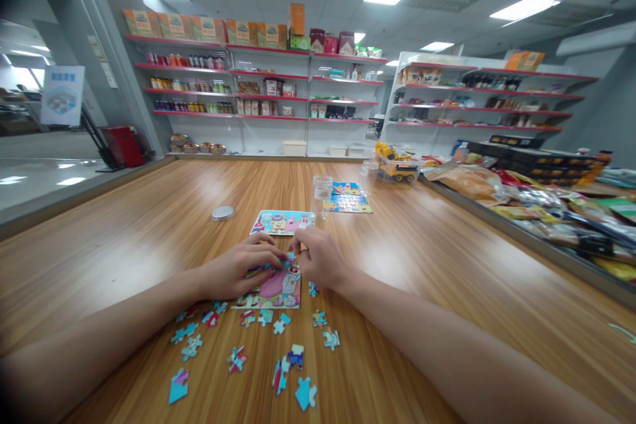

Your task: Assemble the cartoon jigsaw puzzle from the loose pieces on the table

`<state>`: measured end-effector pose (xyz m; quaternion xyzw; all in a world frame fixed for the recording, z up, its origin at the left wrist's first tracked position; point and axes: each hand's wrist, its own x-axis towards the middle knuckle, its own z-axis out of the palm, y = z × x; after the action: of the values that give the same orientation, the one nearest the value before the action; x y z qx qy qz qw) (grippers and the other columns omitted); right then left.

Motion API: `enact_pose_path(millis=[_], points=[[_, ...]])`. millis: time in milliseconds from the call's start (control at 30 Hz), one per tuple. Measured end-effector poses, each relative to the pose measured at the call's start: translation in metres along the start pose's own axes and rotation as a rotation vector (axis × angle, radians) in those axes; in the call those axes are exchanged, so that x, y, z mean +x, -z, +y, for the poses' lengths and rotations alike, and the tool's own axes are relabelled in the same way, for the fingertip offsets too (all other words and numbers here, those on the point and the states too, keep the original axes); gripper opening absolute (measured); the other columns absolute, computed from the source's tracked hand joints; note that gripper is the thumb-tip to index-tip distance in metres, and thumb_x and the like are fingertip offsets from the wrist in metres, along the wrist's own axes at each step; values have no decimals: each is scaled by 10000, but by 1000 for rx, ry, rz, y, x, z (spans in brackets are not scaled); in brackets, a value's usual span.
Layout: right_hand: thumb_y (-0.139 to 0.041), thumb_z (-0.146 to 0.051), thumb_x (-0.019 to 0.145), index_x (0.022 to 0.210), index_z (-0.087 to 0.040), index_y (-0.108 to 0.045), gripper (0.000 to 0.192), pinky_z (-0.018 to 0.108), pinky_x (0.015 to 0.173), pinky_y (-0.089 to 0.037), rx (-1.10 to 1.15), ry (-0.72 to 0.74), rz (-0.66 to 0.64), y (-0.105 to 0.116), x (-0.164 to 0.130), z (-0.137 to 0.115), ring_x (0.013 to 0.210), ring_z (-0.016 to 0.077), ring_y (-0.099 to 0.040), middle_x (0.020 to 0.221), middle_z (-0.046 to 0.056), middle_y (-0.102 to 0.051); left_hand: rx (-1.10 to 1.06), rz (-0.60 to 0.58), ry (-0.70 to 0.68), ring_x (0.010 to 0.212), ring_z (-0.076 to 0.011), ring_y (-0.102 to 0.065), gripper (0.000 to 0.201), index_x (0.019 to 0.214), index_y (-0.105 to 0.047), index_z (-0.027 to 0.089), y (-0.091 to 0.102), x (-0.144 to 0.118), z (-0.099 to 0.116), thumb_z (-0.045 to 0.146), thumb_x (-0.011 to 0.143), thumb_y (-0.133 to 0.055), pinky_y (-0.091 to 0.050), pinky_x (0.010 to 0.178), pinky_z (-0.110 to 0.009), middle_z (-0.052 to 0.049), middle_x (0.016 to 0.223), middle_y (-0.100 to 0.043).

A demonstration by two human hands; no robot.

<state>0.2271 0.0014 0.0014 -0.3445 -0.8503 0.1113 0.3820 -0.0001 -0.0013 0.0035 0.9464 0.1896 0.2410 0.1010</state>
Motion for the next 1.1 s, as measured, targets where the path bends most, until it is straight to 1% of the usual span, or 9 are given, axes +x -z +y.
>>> enact_pose_path(millis=[167,267,367,567,700,800,867,1000,1100], points=[[-414,41,616,627,-171,-528,241,209,529,-369,51,-105,-93,-2,1,3,570,125,-552,594,-7,-591,18,-1,15,1093,-233,-480,203,1057,-646,200,-1,0,1,182,885,-541,-426,954,-408,-74,1080,-648],[-415,38,629,638,-166,-557,249,213,555,-377,31,-67,-70,-2,1,5,597,126,-560,616,-4,-605,17,-3,12,1076,-231,-482,200,1050,-646,192,-1,1,2,177,886,-533,-428,951,-403,-73,1062,-647],[-416,29,642,727,-163,-618,292,231,595,-387,-32,-64,24,-1,2,7,638,135,-561,699,13,-639,14,1,15,1074,-227,-482,200,1054,-643,196,0,1,3,182,895,-524,-428,955,-399,-67,1060,-648],[-424,-5,648,872,-174,-636,352,258,617,-405,-98,-270,262,4,8,28,649,144,-561,842,23,-680,62,-1,30,1134,-230,-484,198,1054,-636,209,2,0,4,226,916,-495,-404,1006,-413,-74,1189,-600],[-461,-57,668,871,-176,-618,283,272,635,-427,-78,-367,332,5,11,43,693,161,-589,848,30,-681,149,43,151,1311,-284,-363,424,1300,-505,223,-1,-2,0,296,886,-550,-308,1095,-497,-100,1416,-434],[-491,-109,686,836,-175,-596,195,274,613,-429,-50,-397,375,4,11,46,667,162,-584,770,27,-654,155,67,232,1336,-296,-341,531,1371,-424,207,-3,-2,-3,350,880,-567,-289,1106,-515,-112,1432,-423],[-503,-130,685,817,-179,-581,162,270,591,-424,-37,-392,389,4,11,46,640,156,-571,725,17,-626,143,148,242,1309,-282,-375,495,1348,-447,192,-3,-2,-5,319,883,-561,-313,1095,-486,-111,1393,-463],[-508,-130,672,808,-179,-555,153,260,564,-427,61,-388,380,2,8,44,608,146,-571,695,8,-612,164,479,310,1051,-233,-533,250,1099,-614,175,-1,-1,-10,192,868,-520,-424,946,-396,-83,1061,-604],[-510,-103,666,804,-178,-534,158,253,528,-421,164,-328,406,5,10,34,560,141,-563,617,-9,-589,164,623,403,881,-204,-548,188,934,-667,176,0,-3,-17,149,847,-503,-438,837,-353,-44,848,-567]])
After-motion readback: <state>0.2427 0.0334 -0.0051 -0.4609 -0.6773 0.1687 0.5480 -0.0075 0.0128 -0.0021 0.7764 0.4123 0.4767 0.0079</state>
